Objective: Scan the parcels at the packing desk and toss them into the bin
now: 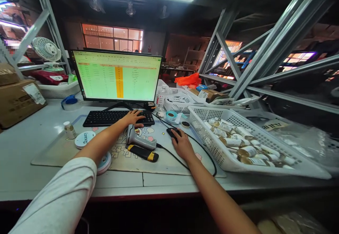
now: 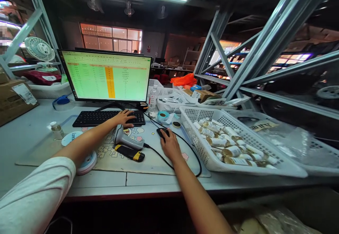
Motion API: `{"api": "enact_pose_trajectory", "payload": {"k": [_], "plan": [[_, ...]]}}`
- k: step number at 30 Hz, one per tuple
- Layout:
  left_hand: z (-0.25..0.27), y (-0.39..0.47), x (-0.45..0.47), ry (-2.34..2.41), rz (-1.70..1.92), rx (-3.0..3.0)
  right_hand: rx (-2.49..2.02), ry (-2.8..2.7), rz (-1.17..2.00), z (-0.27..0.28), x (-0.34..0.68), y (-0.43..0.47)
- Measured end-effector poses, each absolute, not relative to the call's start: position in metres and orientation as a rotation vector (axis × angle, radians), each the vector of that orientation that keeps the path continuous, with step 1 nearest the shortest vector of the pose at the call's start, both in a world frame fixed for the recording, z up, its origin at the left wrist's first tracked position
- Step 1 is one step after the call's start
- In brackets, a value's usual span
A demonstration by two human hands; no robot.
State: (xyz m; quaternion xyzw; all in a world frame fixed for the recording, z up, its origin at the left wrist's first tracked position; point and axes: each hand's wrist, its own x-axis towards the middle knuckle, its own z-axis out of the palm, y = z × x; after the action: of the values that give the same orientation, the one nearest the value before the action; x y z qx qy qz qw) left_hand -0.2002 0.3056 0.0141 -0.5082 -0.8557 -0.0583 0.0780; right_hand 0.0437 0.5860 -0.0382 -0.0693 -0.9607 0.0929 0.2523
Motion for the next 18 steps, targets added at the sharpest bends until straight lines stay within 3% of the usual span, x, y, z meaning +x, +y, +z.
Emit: {"api": "enact_pose_trajectory", "payload": {"k": [6, 18], "plan": [[0.005, 0.305, -0.203, -2.546, -0.028, -1.493, -0.186, -2.577, 0.233, -0.046, 0.039, 0.592], [0.003, 0.299, -0.196, -2.573, -0.123, -1.440, -0.215, -2.609, 0.208, -0.045, 0.037, 0.592]]}}
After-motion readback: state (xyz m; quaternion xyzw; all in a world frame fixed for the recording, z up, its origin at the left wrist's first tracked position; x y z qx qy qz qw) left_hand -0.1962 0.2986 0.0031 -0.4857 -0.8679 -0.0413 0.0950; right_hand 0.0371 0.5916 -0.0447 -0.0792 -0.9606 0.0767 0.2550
